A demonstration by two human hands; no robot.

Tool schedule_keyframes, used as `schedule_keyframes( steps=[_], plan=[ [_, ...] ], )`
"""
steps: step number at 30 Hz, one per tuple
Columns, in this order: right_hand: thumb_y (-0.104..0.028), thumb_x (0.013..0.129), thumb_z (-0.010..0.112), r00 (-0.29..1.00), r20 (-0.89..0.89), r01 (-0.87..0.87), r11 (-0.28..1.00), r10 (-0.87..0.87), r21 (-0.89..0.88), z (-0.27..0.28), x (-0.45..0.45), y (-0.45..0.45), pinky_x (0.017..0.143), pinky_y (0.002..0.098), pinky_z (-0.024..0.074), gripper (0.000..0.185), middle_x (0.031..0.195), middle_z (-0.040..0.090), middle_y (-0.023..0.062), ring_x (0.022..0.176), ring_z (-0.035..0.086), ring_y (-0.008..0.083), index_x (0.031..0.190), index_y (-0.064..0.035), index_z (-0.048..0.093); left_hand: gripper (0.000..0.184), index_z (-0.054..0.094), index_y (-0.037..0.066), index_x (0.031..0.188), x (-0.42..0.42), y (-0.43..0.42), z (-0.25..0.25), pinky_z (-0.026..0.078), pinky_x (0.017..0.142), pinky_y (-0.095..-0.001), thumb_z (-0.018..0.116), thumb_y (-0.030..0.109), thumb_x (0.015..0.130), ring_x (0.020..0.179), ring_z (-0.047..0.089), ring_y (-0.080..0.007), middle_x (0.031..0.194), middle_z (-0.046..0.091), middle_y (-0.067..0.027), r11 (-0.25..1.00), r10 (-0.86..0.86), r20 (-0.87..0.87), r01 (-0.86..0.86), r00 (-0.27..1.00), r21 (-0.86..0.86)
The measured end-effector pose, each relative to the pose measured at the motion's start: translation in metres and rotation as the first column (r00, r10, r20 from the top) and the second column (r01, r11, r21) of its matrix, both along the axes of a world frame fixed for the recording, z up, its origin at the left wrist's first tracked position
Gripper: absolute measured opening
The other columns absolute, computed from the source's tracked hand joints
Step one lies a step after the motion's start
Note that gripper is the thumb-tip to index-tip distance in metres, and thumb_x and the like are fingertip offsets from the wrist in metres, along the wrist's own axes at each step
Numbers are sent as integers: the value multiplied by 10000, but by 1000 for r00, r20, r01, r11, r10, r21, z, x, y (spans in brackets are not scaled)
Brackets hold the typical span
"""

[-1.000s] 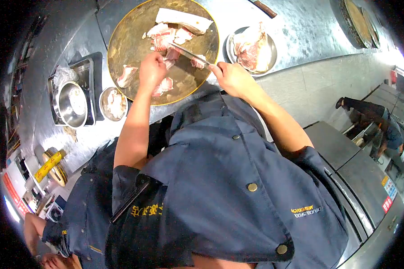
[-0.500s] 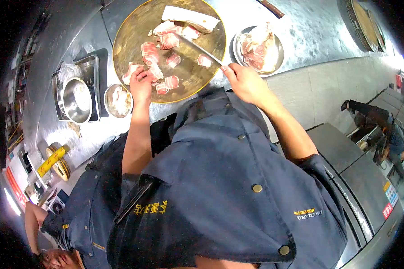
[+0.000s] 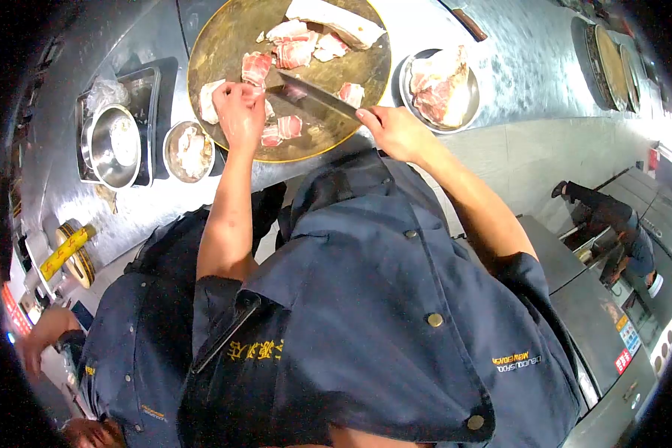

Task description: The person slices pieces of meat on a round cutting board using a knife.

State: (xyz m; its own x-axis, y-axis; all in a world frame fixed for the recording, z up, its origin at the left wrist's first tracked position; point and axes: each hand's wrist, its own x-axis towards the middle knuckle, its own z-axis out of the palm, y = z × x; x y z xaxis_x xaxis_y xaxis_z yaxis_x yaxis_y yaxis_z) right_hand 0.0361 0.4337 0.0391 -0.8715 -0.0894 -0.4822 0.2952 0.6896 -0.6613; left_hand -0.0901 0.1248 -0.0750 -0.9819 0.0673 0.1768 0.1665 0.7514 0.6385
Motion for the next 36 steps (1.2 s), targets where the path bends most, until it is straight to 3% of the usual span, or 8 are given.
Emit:
schedule_keyframes(
  steps=[4, 6, 11, 18, 25, 31, 34, 36],
  plan=[
    [-421, 1123, 510, 992, -109, 86, 984, -69, 159, -3, 2, -3, 775, 592, 550, 512, 834, 706, 323, 829, 705, 527, 978, 30, 704, 363, 728, 63, 1104, 33, 11, 17, 483, 1057, -488, 876, 131, 780, 1181, 591, -388, 1401, 477, -205, 979, 69, 94, -85, 993, 184],
    [-404, 1118, 520, 994, -113, 23, 962, 8, 273, 13, -2, -13, 784, 598, 552, 484, 833, 703, 328, 826, 709, 521, 995, 26, 705, 407, 728, 77, 1136, 37, 22, 28, 510, 1022, -471, 883, 189, 777, 1158, 608, -386, 1373, 512, -187, 983, 88, -142, -109, 986, -146],
    [-372, 1119, 518, 992, -110, -41, 992, 54, 117, 24, -8, -30, 796, 596, 556, 457, 844, 704, 333, 832, 711, 518, 1006, 30, 704, 336, 727, 97, 1092, 19, -1, 9, 526, 910, -500, 745, 168, 764, 1040, 617, -387, 1093, 676, -117, 981, 31, -36, -37, 999, -192],
    [-396, 1130, 493, 994, -3, -108, 994, 108, 4, 11, -34, -48, 882, 563, 549, 484, 931, 717, 330, 943, 706, 516, 1092, 29, 721, 250, 728, 78, 1054, 19, -20, 19, 537, 923, -493, 708, 111, 808, 1039, 630, -356, 1098, 682, -102, 949, -219, -167, 171, 961, -265],
    [-433, 1140, 472, 974, 7, -225, 973, 225, 51, 2, -54, -44, 928, 546, 540, 520, 976, 729, 318, 986, 704, 510, 1158, 19, 730, 236, 733, 65, 1076, 22, -15, 18, 549, 913, -471, 669, 69, 849, 1044, 631, -360, 1128, 689, -99, 950, -157, -27, 143, 987, -277],
    [-435, 1135, 464, 981, -49, -184, 981, 187, 53, -27, -74, -66, 928, 561, 539, 514, 987, 735, 305, 980, 696, 517, 1139, 8, 725, 215, 746, 58, 1106, 42, -19, 12, 549, 935, -476, 662, 81, 910, 1046, 661, -389, 1104, 726, -125, 971, -207, -4, 205, 978, -121],
    [-436, 1126, 466, 995, -55, -81, 995, 84, 63, -19, -70, -60, 916, 573, 548, 518, 1000, 735, 314, 979, 697, 524, 1098, 10, 726, 209, 727, 27, 1149, 50, -26, 6, 566, 940, -428, 689, 54, 946, 1011, 712, -327, 1083, 752, -121, 998, 30, 26, -28, 999, -50],
    [-437, 1121, 468, 997, -62, -41, 995, 47, 87, -10, -62, -54, 911, 581, 557, 525, 1022, 735, 326, 987, 702, 527, 1060, 14, 731, 234, 674, 0, 1227, 47, -27, -2, 583, 914, -374, 692, 22, 995, 974, 716, -220, 1070, 743, -99, 754, 183, 313, -337, 932, 564]
  ],
)
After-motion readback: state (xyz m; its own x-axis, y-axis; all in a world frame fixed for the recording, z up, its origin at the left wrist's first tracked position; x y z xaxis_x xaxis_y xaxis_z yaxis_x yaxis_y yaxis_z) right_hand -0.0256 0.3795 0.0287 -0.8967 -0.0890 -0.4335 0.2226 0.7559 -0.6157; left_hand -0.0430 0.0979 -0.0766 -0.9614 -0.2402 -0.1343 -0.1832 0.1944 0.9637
